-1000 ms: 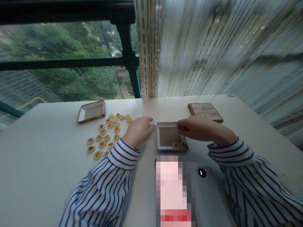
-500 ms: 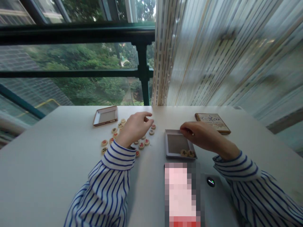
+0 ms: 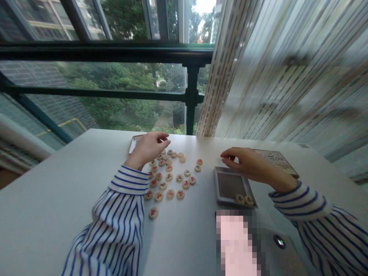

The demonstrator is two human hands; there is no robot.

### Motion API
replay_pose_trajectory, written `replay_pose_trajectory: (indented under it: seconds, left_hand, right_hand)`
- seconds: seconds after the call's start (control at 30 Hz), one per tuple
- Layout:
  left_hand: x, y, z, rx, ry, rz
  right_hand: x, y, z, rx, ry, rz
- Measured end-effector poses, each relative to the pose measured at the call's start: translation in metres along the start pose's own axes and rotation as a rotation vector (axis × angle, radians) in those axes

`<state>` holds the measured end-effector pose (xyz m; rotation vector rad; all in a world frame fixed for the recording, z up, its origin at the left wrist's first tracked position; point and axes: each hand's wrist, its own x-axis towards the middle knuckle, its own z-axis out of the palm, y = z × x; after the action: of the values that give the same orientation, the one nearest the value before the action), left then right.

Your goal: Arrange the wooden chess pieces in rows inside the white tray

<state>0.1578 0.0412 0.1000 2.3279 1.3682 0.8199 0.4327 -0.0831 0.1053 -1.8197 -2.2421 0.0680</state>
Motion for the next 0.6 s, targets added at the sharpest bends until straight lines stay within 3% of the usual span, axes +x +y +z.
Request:
replay_pose_trajectory:
  seconds: [0.2, 0.6]
  left_hand:
    - [0.011, -0.022, 0.007, -0.005, -0.003, 0.057]
    - [0.01, -0.039, 0.031, 0.174, -0.112, 0.091]
  right_hand:
    - [0.041, -0.008, 0.012, 0.067, 0.0, -0.032]
    - [0.091, -0.037, 0.045, 0.017, -0.135, -0.086]
